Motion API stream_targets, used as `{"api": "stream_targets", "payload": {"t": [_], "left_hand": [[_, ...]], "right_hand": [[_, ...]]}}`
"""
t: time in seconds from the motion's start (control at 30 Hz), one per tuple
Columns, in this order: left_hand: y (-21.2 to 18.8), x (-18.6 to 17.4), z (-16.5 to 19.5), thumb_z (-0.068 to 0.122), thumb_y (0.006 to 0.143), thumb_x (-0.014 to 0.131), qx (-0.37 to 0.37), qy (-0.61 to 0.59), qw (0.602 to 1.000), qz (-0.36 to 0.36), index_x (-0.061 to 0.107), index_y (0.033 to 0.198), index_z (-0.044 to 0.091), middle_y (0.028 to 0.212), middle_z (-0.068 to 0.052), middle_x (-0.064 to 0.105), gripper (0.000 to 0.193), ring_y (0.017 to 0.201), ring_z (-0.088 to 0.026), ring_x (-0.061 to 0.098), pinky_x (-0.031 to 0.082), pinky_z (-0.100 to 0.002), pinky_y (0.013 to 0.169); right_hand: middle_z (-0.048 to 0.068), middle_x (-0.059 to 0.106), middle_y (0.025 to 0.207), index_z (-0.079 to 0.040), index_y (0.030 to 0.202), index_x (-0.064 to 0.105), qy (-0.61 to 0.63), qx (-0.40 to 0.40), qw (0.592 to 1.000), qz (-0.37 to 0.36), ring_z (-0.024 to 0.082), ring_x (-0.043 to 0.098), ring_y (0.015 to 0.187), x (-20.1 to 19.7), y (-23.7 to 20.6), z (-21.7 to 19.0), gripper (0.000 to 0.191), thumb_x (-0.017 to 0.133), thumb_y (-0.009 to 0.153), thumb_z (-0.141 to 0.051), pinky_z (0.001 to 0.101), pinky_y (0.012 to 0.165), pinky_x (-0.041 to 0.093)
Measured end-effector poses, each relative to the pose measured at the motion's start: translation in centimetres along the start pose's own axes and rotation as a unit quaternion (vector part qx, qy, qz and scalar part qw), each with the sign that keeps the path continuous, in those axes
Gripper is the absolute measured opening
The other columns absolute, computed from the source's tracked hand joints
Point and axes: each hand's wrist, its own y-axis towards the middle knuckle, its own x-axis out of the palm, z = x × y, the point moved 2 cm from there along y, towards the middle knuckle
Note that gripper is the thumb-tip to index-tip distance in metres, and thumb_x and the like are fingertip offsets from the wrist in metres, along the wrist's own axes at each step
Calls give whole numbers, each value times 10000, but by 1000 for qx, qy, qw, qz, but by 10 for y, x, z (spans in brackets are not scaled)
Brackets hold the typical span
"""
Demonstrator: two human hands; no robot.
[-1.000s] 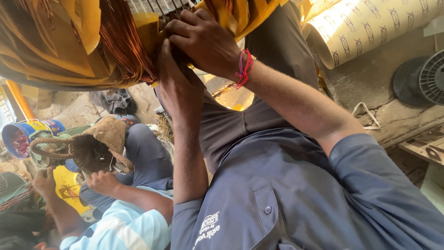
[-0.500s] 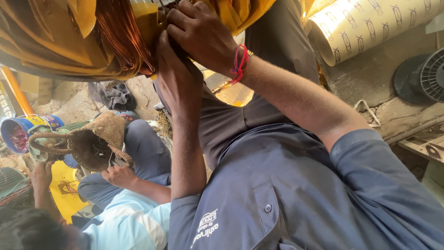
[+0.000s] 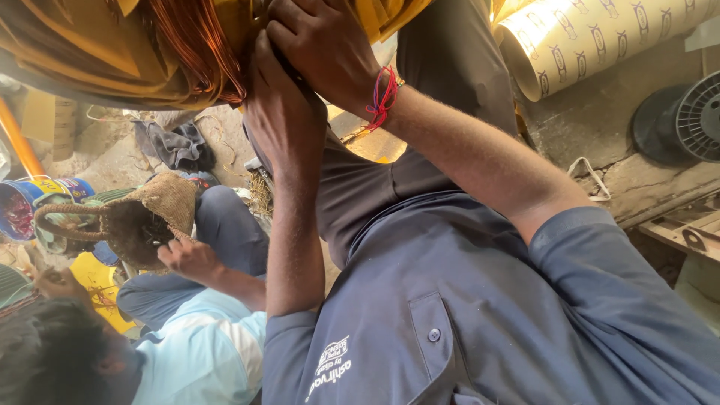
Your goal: The person sits on the floor and works on the stator of an electric motor, arranging copper windings and inserting yellow insulating tape between them. They use a wooden stick and a hammer to press the tape into place, then use a screwdriver to adjust the windings.
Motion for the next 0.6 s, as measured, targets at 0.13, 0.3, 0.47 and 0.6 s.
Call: {"api": "stream_targets", "payload": {"t": [0.13,0.3,0.47,0.6], "left_hand": [[-1,-2,2,49,1002,670,24,25,999,20,457,1437,-59,1315,-249,638,497,1162,-383,685,573,-432,976],[-3,1,0,50,1002,655,24,42,999,15,448,1453,-59,1332,-248,634,507,1178,-383,675,558,-440,986],[-6,2,-1,46,995,637,16,45,999,7,446,1471,-49,1349,-242,631,521,1191,-378,667,555,-444,998],[-9,2,-1,57,1007,639,28,60,998,14,420,1496,-39,1359,-235,620,545,1189,-372,673,572,-429,983]], "right_hand": [[44,666,1093,-78,1029,666,17,7,1000,0,239,668,1032,1,0,0,135,678,904,-128,366,839,562],[71,664,956,-67,977,642,20,16,1000,-17,271,694,881,4,-3,1,105,690,918,-139,395,712,554],[84,669,942,-61,1029,648,23,17,999,-18,284,692,861,6,-5,2,120,671,928,-123,397,681,547],[81,672,917,-71,1051,658,36,20,999,-13,278,693,840,7,-7,2,126,681,950,-142,394,663,547]]}}
